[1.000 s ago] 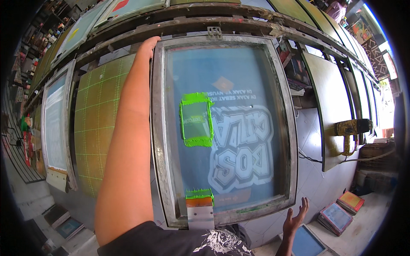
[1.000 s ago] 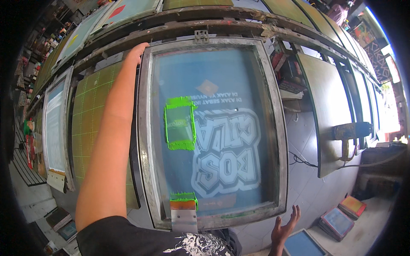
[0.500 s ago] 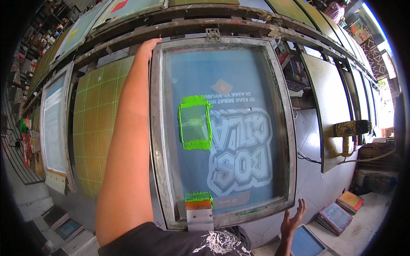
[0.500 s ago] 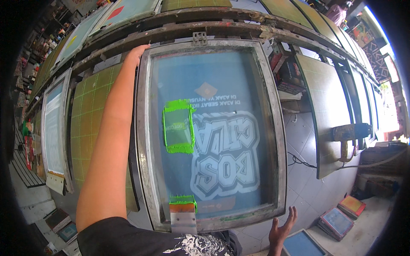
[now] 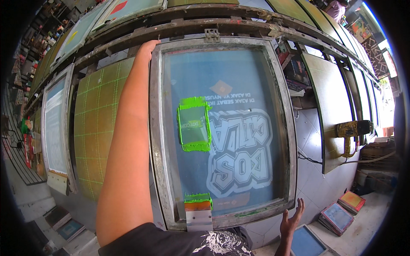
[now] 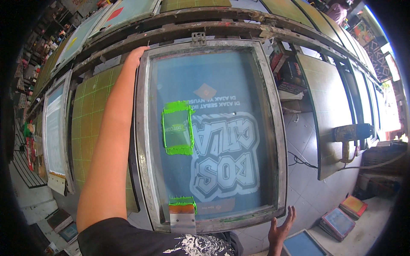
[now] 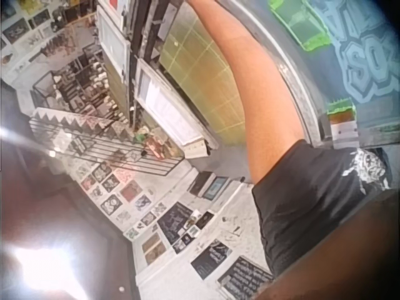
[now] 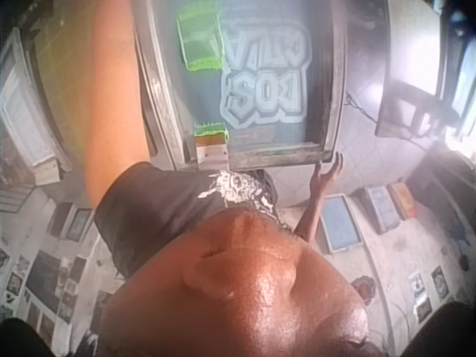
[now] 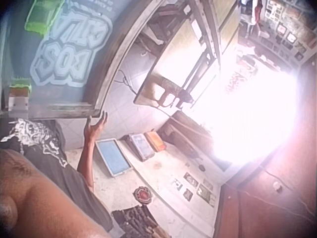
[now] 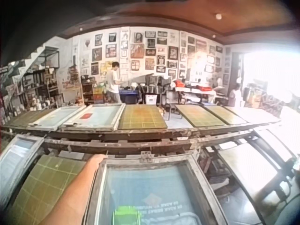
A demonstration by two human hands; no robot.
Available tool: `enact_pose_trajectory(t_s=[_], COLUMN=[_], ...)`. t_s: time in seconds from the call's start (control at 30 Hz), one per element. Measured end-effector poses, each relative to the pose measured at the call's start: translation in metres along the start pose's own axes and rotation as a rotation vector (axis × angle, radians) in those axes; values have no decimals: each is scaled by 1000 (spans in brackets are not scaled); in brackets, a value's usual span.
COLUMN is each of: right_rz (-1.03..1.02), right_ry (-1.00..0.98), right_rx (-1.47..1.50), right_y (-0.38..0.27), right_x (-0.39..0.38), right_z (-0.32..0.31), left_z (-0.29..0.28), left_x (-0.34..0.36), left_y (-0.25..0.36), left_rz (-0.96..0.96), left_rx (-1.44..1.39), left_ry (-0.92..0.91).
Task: The person aligns a screen over a garment, applies green ink across it with a squeegee to print a design, dries the ink using a handheld heat gun, and uses a wrench to adjust the screen frame at a screen printing station.
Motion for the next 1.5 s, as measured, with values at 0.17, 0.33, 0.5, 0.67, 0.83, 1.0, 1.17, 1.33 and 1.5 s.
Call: enact_pose_trajectory(t_s=[0.17, 0.33, 0.5, 0.67, 0.83, 1.0, 1.17, 1.33, 1.5], right_rz=[13, 34, 43, 30, -88, -568, -326, -331, -89], right_ry=[-33, -42, -60, -52, 153, 212, 113, -27, -391], right_rx=[7, 48, 65, 100, 179, 500, 304, 322, 649], right_y=[4, 5, 6, 6, -16, -218, -289, -319, -332], right_x=[3, 1, 1, 1, 66, 292, 523, 635, 615], right_z=[3, 6, 6, 7, -23, -61, 21, 114, 160], left_z=[-10, -9, -17, -24, -27, -52, -41, -133, -190], left_x=[12, 22, 39, 45, 11, -116, -275, -490, -631], left_y=[0, -10, -11, -9, 20, 64, 50, 4, -77], left_rz=[72, -34, 21, 99, 303, 597, 593, 325, 245], left_rx=[16, 35, 29, 67, 323, 588, 524, 657, 597], left_ry=[29, 25, 28, 77, 259, 258, -49, 240, 480])
Point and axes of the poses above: each hand's wrist, its own x-axis towards the middle knuckle, its own z-axis out of the palm, y = z × x, the point moved 8 cm from there along x, towards the middle knuckle, and after that the axes turned 12 degrees about -x, right-handed, at the moved point
